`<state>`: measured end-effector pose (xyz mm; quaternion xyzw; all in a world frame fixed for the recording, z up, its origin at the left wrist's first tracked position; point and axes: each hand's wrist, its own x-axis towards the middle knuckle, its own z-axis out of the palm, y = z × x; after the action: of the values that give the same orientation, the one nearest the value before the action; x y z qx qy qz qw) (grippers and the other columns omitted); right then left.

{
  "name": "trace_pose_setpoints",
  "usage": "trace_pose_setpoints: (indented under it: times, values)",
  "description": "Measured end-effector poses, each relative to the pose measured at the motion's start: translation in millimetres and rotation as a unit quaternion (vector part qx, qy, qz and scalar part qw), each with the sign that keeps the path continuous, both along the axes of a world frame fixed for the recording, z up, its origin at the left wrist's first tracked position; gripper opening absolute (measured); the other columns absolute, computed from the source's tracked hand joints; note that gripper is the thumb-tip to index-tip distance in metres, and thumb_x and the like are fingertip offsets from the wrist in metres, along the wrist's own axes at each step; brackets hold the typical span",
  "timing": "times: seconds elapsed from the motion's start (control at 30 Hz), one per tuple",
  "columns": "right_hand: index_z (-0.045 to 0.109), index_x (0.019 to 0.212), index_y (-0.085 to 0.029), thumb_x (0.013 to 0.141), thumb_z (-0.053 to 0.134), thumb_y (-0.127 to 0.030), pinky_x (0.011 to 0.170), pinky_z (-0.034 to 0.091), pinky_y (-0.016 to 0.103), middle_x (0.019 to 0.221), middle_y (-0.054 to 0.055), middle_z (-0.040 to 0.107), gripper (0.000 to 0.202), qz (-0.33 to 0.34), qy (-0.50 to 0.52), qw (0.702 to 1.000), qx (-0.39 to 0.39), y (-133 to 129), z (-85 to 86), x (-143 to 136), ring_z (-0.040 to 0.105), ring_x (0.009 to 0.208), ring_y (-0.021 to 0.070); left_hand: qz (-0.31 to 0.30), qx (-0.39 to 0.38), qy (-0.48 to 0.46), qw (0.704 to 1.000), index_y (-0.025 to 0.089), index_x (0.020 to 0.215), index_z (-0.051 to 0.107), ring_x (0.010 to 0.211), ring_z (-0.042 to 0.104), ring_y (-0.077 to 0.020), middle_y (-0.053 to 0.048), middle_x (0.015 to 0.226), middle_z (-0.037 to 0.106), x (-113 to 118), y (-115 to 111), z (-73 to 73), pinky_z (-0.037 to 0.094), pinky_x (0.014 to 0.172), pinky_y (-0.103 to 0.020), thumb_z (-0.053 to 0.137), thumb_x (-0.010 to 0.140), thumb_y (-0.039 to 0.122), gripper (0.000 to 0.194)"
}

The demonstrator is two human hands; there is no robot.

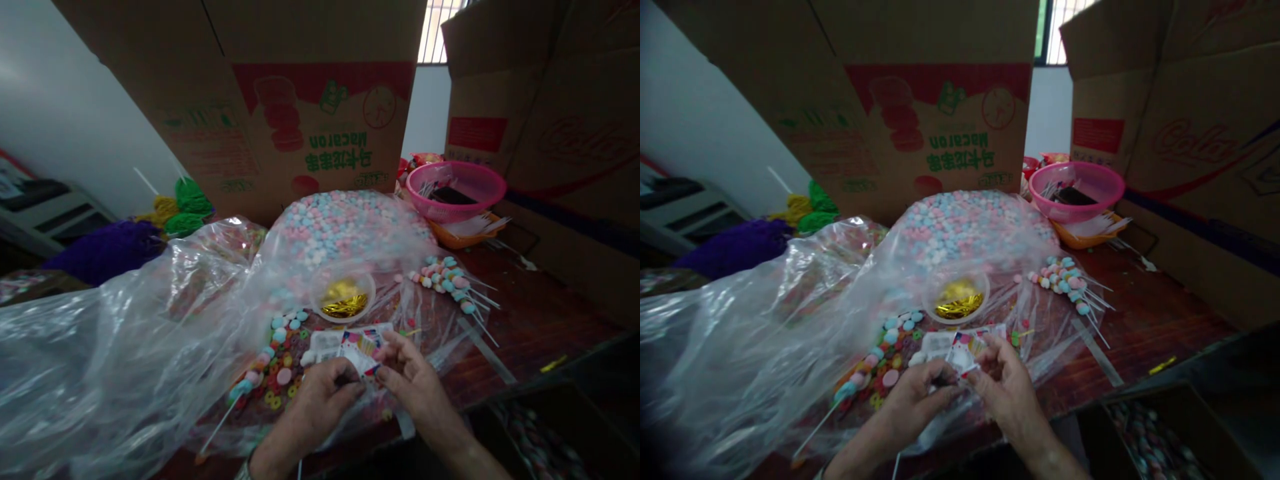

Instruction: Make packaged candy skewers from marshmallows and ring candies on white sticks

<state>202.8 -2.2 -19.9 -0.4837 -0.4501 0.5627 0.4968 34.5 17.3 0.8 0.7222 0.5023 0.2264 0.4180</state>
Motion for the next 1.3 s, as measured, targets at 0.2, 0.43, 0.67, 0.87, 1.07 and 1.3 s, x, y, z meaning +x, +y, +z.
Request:
trace_pose_setpoints:
  times: [0.2,0.43,0.67,0.87,1.07,1.3]
  values:
    - [0.056,0.067,-0.017,0.072,0.059,-0.03,0.055,0.037,0.023,0.058,-0.004,0.048,0.015,0.132,-0.059,0.989,-0.037,8.4,8.0,2.8,0.045,0.056,0.0113,-0.054,0.034,0.032,0.997,0.016,0.07,0.056,0.067,0.051,-0.0128,0.001,0.069,0.057,-2.5,0.7,5.6,0.036,0.061,-0.022,0.052,0.076,0.017,0.007]
    - [0.049,0.064,-0.019,0.085,0.049,-0.037,0.052,0.036,0.023,0.06,-0.002,0.045,0.028,0.035,-0.191,0.978,0.08,-4.9,-15.7,-1.9,0.044,0.058,0.0124,0.064,0.037,0.034,0.997,0.017,0.068,0.054,0.059,0.05,-0.0127,0.001,0.062,0.055,11.0,-7.8,-7.4,0.037,0.055,-0.021,0.058,0.075,0.022,0.009]
    - [0.046,0.052,-0.018,0.087,0.04,-0.034,0.058,0.038,0.028,0.057,0.002,0.049,0.038,-0.122,-0.51,0.837,0.155,50.7,13.2,74.0,0.049,0.06,0.0157,0.026,0.209,0.014,0.978,0.018,0.068,0.056,0.063,0.056,-0.0134,-0.001,0.063,0.059,-2.0,-6.3,-4.0,0.041,0.061,-0.023,0.045,0.087,0.026,0.024]
    - [0.06,0.059,-0.013,0.073,0.058,-0.021,0.058,0.034,0.04,0.07,0.015,0.058,0.016,-0.131,-0.709,0.692,-0.019,109.6,26.7,182.7,0.056,0.072,0.0301,0.037,0.274,-0.02,0.961,0.018,0.081,0.06,0.07,0.058,-0.0161,-0.004,0.074,0.064,-22.3,-7.1,6.6,0.044,0.069,-0.028,0.041,0.089,0.027,0.023]
    - [0.061,0.072,-0.018,0.08,0.05,-0.03,0.054,0.031,0.039,0.083,0.018,0.06,0.018,-0.104,-0.728,0.678,0.014,93.2,9.6,192.9,0.057,0.07,0.0286,0.046,0.27,-0.011,0.962,0.017,0.08,0.062,0.07,0.057,-0.0152,-0.003,0.074,0.065,-33.1,-9.5,10.7,0.042,0.07,-0.028,0.041,0.09,0.025,0.024]
    - [0.066,0.061,-0.02,0.07,0.062,-0.032,0.051,0.031,0.037,0.068,0.013,0.065,0.016,-0.11,-0.684,0.72,0.043,103.5,-5.8,201.5,0.058,0.058,0.0245,0.03,0.281,-0.011,0.959,0.018,0.087,0.062,0.072,0.058,-0.0157,-0.004,0.078,0.066,-33.1,-5.4,7.2,0.043,0.072,-0.029,0.042,0.089,0.023,0.021]
